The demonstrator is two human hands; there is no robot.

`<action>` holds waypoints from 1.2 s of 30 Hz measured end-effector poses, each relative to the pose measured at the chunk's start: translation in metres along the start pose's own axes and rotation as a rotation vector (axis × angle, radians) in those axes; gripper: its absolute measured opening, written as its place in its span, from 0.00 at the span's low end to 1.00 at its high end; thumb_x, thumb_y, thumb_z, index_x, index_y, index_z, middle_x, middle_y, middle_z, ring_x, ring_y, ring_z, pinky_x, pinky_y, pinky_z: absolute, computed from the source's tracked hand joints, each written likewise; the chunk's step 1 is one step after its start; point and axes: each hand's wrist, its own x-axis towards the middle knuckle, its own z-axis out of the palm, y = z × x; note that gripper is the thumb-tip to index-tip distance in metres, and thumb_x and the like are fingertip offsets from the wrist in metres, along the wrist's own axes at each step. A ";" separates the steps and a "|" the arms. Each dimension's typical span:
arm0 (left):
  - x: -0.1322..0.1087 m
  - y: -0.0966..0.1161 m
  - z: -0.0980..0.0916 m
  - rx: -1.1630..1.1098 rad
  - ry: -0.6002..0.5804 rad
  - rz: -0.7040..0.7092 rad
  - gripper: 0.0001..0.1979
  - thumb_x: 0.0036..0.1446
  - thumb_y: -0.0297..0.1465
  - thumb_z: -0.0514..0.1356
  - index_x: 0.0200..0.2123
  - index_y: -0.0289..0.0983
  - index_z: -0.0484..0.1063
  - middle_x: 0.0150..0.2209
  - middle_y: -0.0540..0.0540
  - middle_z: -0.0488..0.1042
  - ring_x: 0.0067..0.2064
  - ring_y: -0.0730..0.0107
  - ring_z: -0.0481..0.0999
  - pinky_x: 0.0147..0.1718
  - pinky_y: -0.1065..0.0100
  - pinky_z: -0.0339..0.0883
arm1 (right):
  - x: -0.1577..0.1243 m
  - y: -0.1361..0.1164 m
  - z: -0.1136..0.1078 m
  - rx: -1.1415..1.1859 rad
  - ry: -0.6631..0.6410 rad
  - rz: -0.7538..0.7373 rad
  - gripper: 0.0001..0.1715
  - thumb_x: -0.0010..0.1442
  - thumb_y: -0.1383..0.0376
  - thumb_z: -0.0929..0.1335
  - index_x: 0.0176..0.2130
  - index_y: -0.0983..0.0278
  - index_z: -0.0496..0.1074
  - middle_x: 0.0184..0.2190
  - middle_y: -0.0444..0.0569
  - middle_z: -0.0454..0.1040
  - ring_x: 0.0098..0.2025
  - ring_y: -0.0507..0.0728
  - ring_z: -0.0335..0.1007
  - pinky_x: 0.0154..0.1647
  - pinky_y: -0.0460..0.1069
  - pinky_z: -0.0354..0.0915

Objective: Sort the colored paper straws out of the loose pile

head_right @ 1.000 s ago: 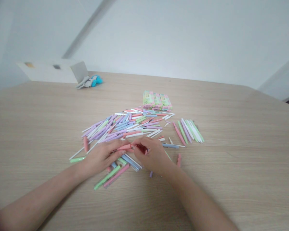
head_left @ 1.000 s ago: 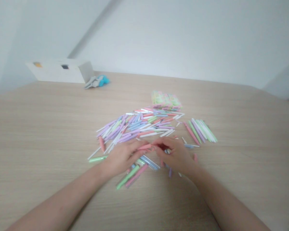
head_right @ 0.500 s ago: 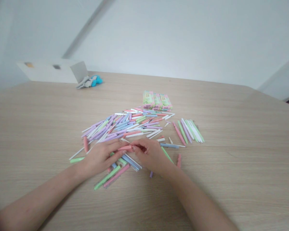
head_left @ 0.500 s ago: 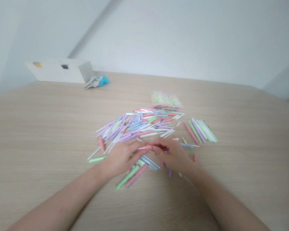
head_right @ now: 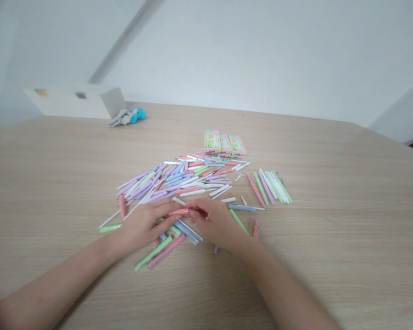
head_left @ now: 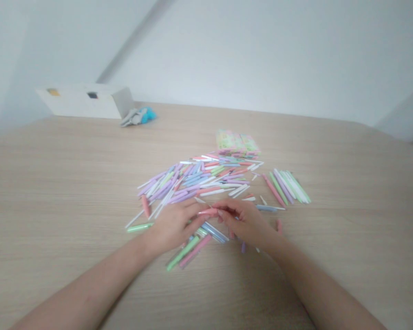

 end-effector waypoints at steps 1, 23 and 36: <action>0.000 0.001 0.000 -0.003 -0.003 -0.005 0.15 0.64 0.35 0.49 0.50 0.47 0.70 0.43 0.49 0.76 0.44 0.65 0.73 0.44 0.65 0.64 | 0.000 0.001 0.000 0.027 -0.003 0.020 0.13 0.60 0.69 0.62 0.41 0.61 0.74 0.28 0.44 0.74 0.25 0.50 0.67 0.25 0.45 0.62; 0.002 0.005 0.002 -0.182 0.008 -0.051 0.14 0.65 0.36 0.48 0.45 0.43 0.71 0.38 0.50 0.75 0.40 0.70 0.73 0.40 0.71 0.63 | 0.001 0.007 0.002 0.303 -0.017 0.073 0.06 0.61 0.68 0.62 0.40 0.62 0.66 0.29 0.41 0.72 0.21 0.46 0.64 0.23 0.42 0.61; 0.002 0.006 0.006 -0.357 0.012 -0.170 0.17 0.64 0.38 0.48 0.47 0.38 0.71 0.38 0.46 0.74 0.37 0.68 0.72 0.34 0.71 0.68 | 0.013 0.016 -0.026 0.278 0.317 0.130 0.09 0.59 0.61 0.64 0.36 0.64 0.69 0.26 0.44 0.73 0.25 0.50 0.68 0.24 0.44 0.62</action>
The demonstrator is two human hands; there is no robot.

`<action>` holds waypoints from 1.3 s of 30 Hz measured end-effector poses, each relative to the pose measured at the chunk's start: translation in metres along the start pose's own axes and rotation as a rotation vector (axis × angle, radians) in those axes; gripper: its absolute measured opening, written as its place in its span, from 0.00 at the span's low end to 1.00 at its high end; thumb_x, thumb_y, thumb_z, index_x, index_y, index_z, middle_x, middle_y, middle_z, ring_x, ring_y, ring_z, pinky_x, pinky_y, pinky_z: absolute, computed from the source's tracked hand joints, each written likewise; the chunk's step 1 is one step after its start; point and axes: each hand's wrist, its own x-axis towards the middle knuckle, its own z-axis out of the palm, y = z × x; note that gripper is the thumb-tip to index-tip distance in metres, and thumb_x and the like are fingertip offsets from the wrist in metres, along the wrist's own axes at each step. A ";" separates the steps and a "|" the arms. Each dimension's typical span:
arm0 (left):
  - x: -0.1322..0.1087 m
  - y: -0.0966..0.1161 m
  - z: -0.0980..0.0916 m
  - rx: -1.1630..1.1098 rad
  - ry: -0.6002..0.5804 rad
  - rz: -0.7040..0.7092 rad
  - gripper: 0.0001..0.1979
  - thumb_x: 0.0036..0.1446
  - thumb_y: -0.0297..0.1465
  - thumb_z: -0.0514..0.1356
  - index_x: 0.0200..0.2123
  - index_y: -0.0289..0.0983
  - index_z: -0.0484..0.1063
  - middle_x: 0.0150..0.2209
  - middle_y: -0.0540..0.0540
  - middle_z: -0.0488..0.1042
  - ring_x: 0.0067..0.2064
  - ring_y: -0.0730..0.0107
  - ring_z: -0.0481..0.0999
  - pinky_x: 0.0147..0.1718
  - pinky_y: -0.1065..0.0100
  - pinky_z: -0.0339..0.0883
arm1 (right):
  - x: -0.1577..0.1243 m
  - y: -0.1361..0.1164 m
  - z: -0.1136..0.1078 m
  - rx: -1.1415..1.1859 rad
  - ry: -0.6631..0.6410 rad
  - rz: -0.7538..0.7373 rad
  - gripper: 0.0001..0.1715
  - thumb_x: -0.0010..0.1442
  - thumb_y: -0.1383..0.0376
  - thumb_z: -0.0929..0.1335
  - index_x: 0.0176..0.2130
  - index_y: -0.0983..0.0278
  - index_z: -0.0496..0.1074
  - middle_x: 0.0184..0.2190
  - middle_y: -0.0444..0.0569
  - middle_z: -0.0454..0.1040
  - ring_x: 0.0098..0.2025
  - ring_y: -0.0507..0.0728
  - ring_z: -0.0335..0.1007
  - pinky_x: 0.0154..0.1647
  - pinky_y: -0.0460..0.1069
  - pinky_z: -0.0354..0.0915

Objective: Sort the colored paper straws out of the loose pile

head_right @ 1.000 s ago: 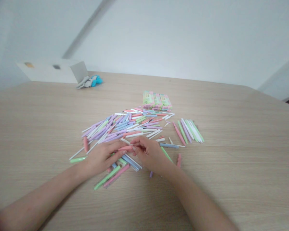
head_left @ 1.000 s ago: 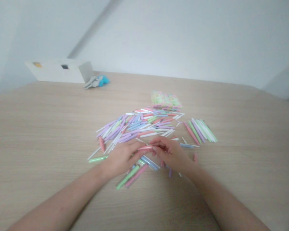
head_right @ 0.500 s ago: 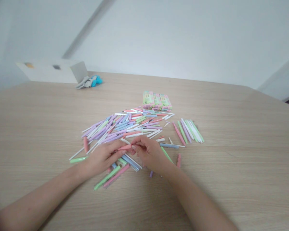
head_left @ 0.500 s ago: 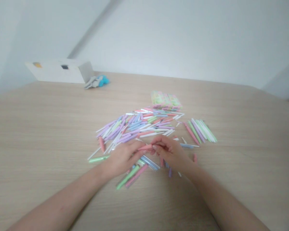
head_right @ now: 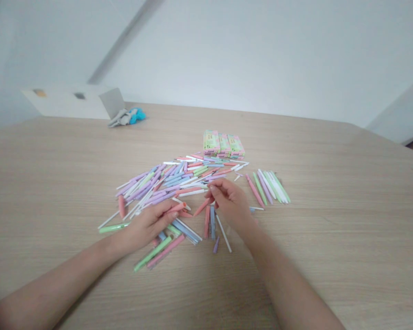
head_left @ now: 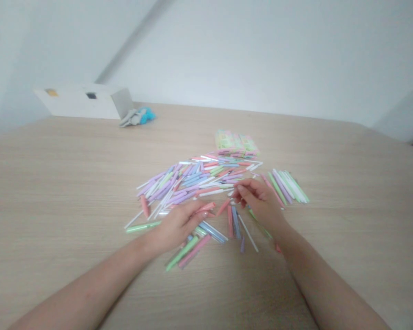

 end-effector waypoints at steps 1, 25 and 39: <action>0.000 0.000 0.000 -0.022 0.004 -0.014 0.17 0.64 0.38 0.48 0.47 0.38 0.71 0.37 0.46 0.74 0.35 0.69 0.72 0.32 0.72 0.68 | 0.003 0.001 -0.007 -0.060 0.056 0.018 0.10 0.58 0.60 0.64 0.36 0.64 0.70 0.25 0.44 0.73 0.24 0.50 0.67 0.23 0.44 0.61; -0.002 -0.001 0.002 -0.112 0.032 -0.097 0.19 0.63 0.42 0.47 0.44 0.37 0.71 0.34 0.47 0.73 0.28 0.73 0.69 0.22 0.74 0.64 | -0.005 0.008 -0.014 -0.974 -0.516 0.131 0.12 0.50 0.65 0.65 0.21 0.65 0.75 0.20 0.50 0.75 0.23 0.54 0.68 0.23 0.45 0.55; -0.001 0.002 0.000 -0.052 0.026 -0.061 0.18 0.63 0.41 0.48 0.43 0.37 0.72 0.29 0.49 0.71 0.31 0.71 0.70 0.28 0.72 0.66 | 0.003 -0.001 -0.019 -0.873 -0.153 0.058 0.12 0.49 0.62 0.64 0.18 0.64 0.63 0.17 0.44 0.66 0.23 0.51 0.61 0.23 0.46 0.50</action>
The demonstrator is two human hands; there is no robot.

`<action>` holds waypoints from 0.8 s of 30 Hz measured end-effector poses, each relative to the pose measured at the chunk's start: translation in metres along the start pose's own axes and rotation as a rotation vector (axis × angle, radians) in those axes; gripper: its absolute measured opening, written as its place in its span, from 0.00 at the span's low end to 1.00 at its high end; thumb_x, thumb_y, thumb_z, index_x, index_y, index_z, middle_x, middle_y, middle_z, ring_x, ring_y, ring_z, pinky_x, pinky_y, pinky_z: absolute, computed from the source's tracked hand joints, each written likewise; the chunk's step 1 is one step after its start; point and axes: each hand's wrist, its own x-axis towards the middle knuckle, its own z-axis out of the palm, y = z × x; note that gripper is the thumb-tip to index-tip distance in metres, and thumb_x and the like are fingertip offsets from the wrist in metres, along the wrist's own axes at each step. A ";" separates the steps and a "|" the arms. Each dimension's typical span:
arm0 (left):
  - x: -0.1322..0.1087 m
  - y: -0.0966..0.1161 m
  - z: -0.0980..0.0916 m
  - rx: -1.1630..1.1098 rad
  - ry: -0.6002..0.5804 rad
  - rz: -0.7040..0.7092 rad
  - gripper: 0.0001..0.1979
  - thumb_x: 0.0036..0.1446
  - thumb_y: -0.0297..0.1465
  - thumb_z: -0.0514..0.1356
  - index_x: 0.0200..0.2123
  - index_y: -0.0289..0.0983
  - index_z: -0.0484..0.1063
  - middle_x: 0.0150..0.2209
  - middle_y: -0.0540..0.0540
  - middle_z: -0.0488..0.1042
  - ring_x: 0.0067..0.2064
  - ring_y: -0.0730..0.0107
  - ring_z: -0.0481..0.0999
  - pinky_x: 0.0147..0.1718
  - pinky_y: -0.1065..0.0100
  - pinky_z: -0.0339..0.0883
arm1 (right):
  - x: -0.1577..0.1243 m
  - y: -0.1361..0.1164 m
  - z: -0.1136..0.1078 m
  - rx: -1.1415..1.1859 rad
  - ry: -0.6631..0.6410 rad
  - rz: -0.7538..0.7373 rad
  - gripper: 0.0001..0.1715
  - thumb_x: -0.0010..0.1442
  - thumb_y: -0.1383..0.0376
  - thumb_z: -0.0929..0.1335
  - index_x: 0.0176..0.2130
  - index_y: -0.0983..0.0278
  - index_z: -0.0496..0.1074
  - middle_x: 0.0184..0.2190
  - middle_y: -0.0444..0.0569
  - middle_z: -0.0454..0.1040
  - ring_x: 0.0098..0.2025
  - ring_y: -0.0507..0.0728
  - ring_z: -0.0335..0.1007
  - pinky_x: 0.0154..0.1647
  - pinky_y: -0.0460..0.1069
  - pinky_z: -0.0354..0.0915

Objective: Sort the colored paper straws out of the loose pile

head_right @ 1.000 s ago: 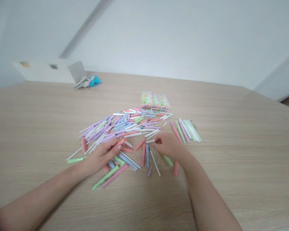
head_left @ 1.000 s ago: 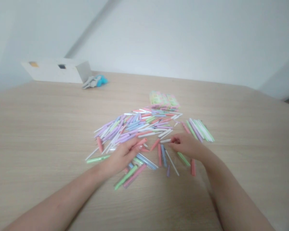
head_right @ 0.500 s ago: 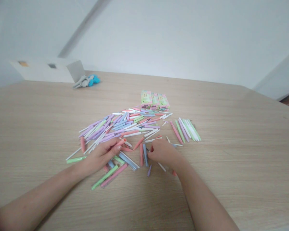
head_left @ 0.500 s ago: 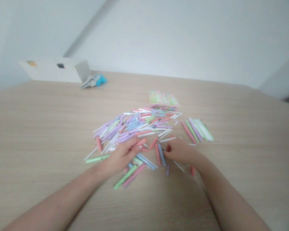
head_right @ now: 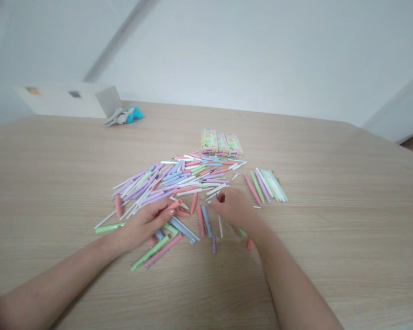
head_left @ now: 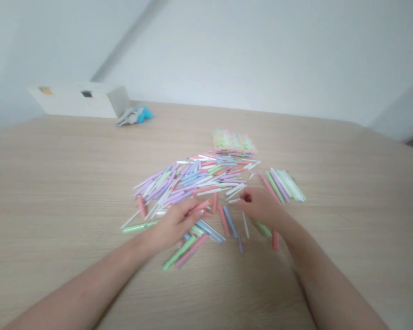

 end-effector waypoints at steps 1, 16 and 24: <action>0.000 0.000 0.000 0.001 -0.001 0.000 0.18 0.63 0.41 0.48 0.43 0.37 0.72 0.30 0.49 0.71 0.31 0.71 0.70 0.28 0.72 0.66 | 0.000 -0.001 -0.003 0.057 0.033 0.004 0.11 0.48 0.63 0.64 0.18 0.64 0.62 0.17 0.43 0.65 0.22 0.51 0.60 0.23 0.46 0.51; 0.002 -0.001 -0.001 -0.001 -0.028 0.052 0.17 0.63 0.39 0.49 0.42 0.36 0.72 0.34 0.46 0.74 0.35 0.69 0.71 0.30 0.71 0.67 | -0.007 -0.018 0.005 1.306 -0.018 -0.038 0.08 0.59 0.60 0.65 0.35 0.62 0.65 0.28 0.44 0.75 0.23 0.50 0.70 0.21 0.43 0.64; 0.001 -0.003 0.000 -0.018 -0.038 0.042 0.17 0.63 0.39 0.49 0.43 0.36 0.72 0.37 0.45 0.74 0.36 0.69 0.71 0.32 0.72 0.66 | -0.008 -0.021 0.000 1.298 0.182 -0.062 0.08 0.60 0.59 0.65 0.35 0.61 0.69 0.36 0.46 0.75 0.27 0.49 0.71 0.26 0.44 0.67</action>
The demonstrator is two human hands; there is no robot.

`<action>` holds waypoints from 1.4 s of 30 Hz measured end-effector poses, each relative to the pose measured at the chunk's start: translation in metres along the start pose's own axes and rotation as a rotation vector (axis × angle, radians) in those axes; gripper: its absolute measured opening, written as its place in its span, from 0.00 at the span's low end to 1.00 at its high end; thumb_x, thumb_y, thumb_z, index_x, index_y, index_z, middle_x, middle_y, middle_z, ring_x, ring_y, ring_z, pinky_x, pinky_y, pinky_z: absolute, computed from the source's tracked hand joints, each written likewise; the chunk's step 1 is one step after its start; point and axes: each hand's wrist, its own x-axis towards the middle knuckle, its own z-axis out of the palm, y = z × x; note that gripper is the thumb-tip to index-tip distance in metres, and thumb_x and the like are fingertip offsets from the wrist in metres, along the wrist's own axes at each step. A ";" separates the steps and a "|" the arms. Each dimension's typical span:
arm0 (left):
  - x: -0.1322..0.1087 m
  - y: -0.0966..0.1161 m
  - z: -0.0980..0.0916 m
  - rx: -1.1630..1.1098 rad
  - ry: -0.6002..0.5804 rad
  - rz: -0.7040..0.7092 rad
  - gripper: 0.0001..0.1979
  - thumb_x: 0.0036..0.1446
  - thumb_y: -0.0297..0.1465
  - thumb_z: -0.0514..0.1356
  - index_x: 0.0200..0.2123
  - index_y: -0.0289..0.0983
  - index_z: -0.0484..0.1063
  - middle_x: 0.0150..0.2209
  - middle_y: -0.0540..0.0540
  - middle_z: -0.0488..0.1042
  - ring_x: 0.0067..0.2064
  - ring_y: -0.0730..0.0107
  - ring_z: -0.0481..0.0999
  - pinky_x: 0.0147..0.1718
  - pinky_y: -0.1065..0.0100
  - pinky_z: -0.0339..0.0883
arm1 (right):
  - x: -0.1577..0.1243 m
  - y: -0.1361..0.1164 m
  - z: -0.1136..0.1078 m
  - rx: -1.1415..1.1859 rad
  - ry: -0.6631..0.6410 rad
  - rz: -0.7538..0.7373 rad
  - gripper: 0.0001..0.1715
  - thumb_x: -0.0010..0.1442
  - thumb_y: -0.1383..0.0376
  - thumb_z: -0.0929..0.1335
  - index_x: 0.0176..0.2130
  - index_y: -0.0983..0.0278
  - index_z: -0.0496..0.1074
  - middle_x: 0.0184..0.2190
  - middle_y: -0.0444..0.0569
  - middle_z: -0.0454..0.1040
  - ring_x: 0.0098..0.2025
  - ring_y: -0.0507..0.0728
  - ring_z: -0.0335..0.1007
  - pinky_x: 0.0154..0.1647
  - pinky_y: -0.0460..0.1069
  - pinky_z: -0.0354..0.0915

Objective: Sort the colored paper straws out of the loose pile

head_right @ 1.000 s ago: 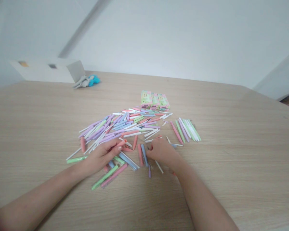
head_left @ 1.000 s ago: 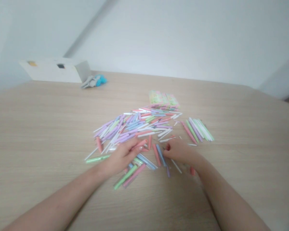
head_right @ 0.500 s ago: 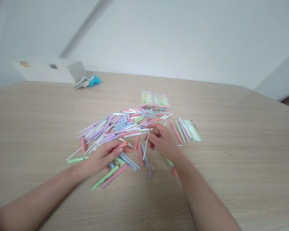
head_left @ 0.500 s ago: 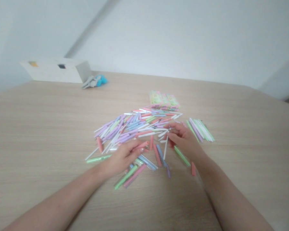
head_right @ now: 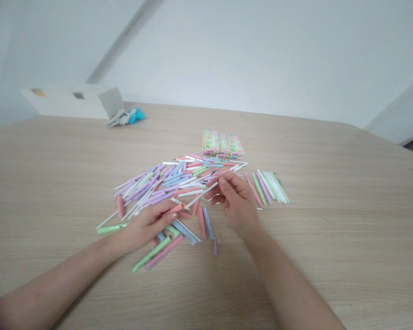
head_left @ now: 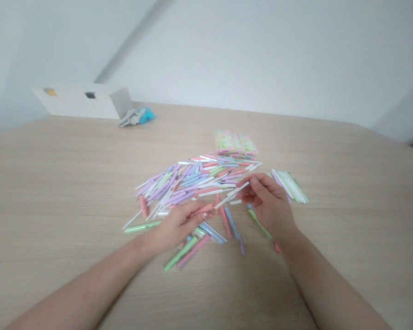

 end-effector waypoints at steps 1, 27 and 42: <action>0.000 -0.001 0.000 -0.001 0.000 0.005 0.17 0.63 0.39 0.49 0.43 0.35 0.72 0.37 0.45 0.74 0.36 0.68 0.72 0.32 0.72 0.66 | 0.000 0.000 0.000 -0.004 0.007 -0.007 0.08 0.60 0.59 0.65 0.35 0.61 0.69 0.36 0.46 0.75 0.27 0.49 0.71 0.26 0.44 0.67; 0.000 0.003 0.001 0.062 -0.013 -0.008 0.17 0.64 0.39 0.48 0.39 0.35 0.72 0.33 0.47 0.73 0.34 0.70 0.71 0.29 0.73 0.65 | -0.005 0.026 0.014 -0.134 -0.152 -0.004 0.06 0.56 0.62 0.69 0.32 0.63 0.75 0.21 0.42 0.73 0.24 0.49 0.69 0.28 0.45 0.67; 0.002 0.005 0.001 -0.027 0.017 -0.002 0.18 0.63 0.39 0.48 0.45 0.37 0.72 0.38 0.45 0.75 0.39 0.64 0.73 0.35 0.69 0.69 | -0.004 0.028 0.018 -0.174 -0.156 0.044 0.08 0.56 0.61 0.68 0.32 0.63 0.75 0.21 0.42 0.73 0.24 0.49 0.68 0.28 0.45 0.66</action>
